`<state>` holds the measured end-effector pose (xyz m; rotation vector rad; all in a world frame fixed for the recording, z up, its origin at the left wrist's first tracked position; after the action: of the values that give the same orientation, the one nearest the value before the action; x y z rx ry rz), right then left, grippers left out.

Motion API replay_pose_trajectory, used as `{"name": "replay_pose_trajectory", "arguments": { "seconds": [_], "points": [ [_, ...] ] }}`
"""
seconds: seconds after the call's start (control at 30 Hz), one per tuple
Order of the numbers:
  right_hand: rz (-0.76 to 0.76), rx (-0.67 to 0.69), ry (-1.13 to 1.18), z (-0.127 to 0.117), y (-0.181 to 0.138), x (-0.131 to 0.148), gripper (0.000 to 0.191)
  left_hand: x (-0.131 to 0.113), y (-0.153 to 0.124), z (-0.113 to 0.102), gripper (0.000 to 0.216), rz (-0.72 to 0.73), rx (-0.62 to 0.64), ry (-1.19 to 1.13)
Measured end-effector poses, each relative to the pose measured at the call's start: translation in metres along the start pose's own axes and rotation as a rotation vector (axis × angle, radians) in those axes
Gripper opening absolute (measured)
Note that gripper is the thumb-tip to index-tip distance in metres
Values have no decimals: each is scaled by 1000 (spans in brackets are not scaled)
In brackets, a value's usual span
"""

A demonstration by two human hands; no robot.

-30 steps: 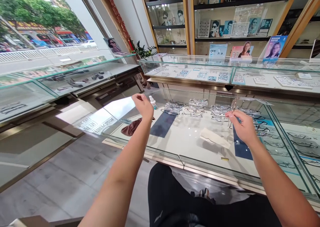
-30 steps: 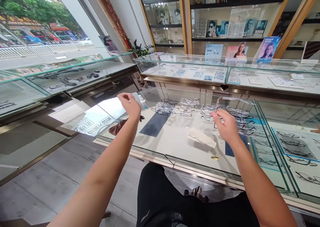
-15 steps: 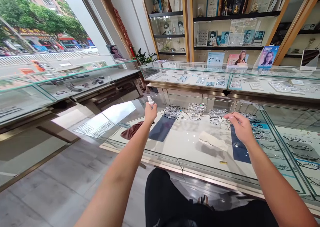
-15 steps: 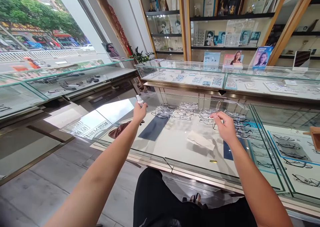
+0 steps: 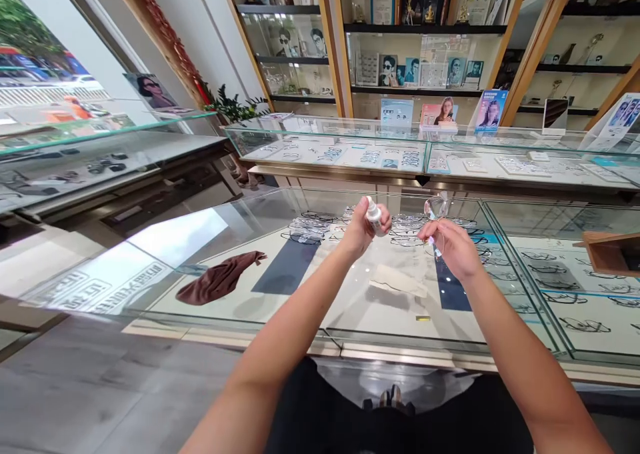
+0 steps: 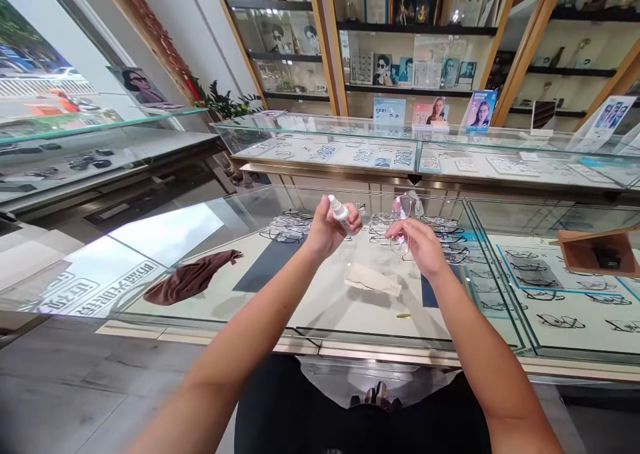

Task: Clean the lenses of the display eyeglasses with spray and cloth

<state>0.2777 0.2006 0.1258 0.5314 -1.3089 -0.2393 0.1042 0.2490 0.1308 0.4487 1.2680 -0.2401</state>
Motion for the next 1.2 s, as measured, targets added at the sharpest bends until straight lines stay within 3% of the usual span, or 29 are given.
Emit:
{"name": "replay_pose_trajectory", "arguments": {
  "seconds": [0.2,0.47,0.6,0.77,1.2],
  "points": [
    [42,36,-67,9,-6,-7,33,29,-12,12,80,-132,99,-47],
    [41,129,-159,24,-14,-17,38,45,-17,23,82,-263,271,-45],
    [59,178,-183,34,-18,-17,41,46,-15,18,81,-216,184,44],
    [94,246,-233,45,-22,-18,48,39,-12,8,75,-52,34,297],
    [84,305,-177,48,-22,-19,48,31,-19,12,69,-22,74,411]
  ]
}}
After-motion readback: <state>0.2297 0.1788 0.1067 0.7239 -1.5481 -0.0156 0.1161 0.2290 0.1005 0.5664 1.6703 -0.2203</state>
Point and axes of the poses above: each hand's wrist, its own y-axis towards the middle knuckle, its own z-axis out of the palm, x = y × z, the point moved 8 cm from there along y, towards the middle knuckle, and after that the axes turned 7 degrees about -z, right-handed, at the moved point
